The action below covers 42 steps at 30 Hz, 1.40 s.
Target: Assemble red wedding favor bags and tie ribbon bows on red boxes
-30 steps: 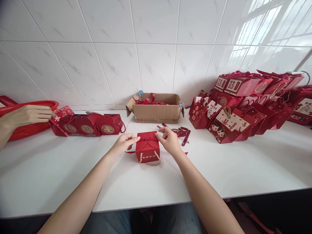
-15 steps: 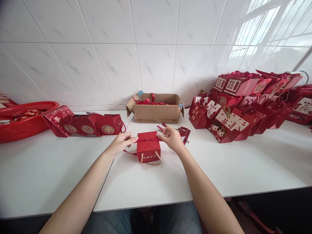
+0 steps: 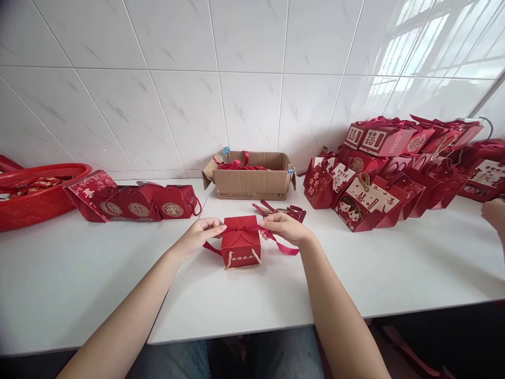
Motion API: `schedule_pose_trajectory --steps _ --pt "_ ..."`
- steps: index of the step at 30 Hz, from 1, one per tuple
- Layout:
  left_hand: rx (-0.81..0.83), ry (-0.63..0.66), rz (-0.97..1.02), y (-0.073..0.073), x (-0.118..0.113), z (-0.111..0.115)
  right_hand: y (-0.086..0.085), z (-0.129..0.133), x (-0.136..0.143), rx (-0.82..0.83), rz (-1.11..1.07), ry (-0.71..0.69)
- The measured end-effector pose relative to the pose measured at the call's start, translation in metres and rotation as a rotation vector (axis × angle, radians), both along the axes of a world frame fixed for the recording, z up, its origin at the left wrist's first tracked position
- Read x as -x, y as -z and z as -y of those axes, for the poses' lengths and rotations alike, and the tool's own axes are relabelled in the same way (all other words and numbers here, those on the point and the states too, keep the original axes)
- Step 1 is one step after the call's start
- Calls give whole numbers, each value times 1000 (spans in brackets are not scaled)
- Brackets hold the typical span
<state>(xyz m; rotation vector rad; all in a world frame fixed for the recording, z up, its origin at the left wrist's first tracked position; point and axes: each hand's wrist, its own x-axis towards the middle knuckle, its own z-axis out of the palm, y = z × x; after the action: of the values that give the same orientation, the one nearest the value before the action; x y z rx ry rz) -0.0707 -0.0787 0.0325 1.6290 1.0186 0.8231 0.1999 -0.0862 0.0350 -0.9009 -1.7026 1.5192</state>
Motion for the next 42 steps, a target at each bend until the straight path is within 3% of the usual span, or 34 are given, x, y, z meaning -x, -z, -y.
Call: schedule_pose_trajectory --steps 6,18,28,34,38,42 --pt "-5 -2 -17 -1 -3 3 1 3 9 -193 -95 88" --pt "-14 -16 -40 -3 -9 8 -2 16 40 -194 -170 258" --pt "-12 -13 -32 -3 -9 9 2 13 47 -212 -256 436" --pt "-79 -56 -67 -3 -9 8 4 13 53 -139 -273 411" --pt "-344 -246 -106 -14 -20 8 4 14 56 -137 -298 482" --pt "-345 -129 -122 -35 -40 11 4 15 56 -169 -342 475"
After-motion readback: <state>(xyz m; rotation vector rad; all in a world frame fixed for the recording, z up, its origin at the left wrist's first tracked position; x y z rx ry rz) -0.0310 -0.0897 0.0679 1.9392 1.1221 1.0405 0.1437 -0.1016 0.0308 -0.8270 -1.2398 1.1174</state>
